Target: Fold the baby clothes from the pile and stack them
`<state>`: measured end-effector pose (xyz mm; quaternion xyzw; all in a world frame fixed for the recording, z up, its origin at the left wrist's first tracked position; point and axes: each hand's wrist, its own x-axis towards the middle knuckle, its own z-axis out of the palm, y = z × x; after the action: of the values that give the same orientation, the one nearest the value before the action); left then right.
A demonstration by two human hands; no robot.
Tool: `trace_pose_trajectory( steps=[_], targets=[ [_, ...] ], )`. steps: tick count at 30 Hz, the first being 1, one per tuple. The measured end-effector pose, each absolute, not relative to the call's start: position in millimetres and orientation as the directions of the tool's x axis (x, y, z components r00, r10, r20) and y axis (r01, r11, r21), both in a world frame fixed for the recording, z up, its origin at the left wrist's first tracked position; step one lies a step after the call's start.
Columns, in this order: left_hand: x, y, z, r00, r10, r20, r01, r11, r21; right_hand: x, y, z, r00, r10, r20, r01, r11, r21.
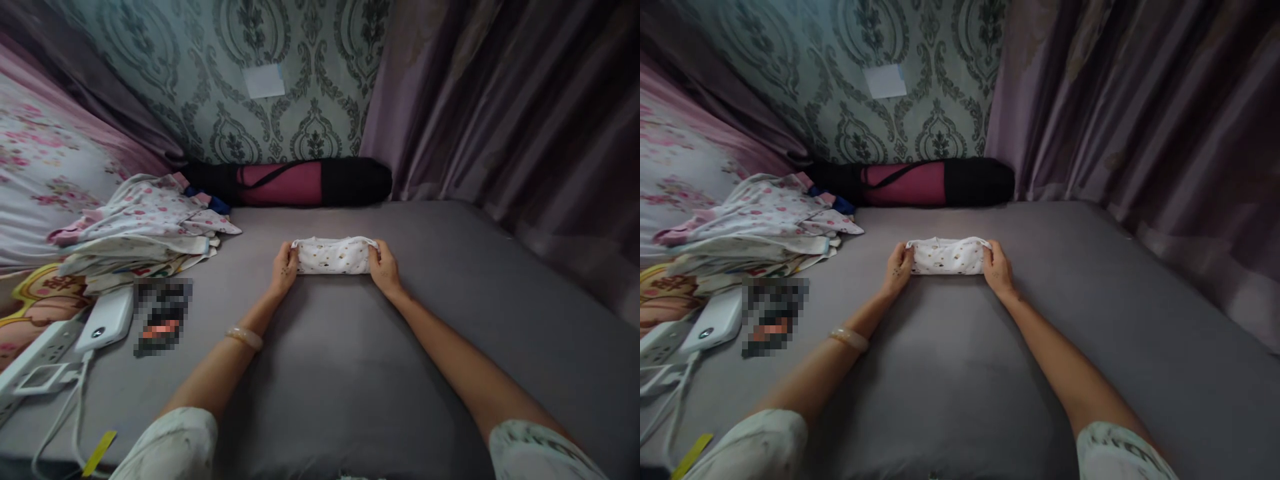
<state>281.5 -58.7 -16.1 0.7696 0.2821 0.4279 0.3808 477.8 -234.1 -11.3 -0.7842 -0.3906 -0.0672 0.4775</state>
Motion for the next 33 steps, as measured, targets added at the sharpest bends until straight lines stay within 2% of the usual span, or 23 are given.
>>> trace_pose_trajectory(
  steps=[9,15,21,28,33],
  targets=[
    [307,-34,-36,0.416,0.782,0.464,0.243,-0.587,0.772,495,-218,-15,0.732,0.562,0.386,0.658,-0.433,-0.616],
    [314,-28,-34,0.449,0.825,0.343,0.456,-0.542,0.706,496,-214,-11,0.785,0.574,0.233,0.606,-0.631,-0.485],
    [316,-30,-25,0.466,0.853,0.237,0.588,-0.498,0.637,497,-209,-5,0.81,0.571,0.135,0.574,-0.722,-0.386],
    [319,-28,-18,0.472,0.871,0.138,0.715,-0.47,0.518,498,-205,-1,0.84,0.537,0.078,0.523,-0.764,-0.378],
    [318,-28,-13,0.439,0.892,0.106,0.76,-0.431,0.486,502,-202,2,0.872,0.488,0.038,0.462,-0.794,-0.396]
  ],
)
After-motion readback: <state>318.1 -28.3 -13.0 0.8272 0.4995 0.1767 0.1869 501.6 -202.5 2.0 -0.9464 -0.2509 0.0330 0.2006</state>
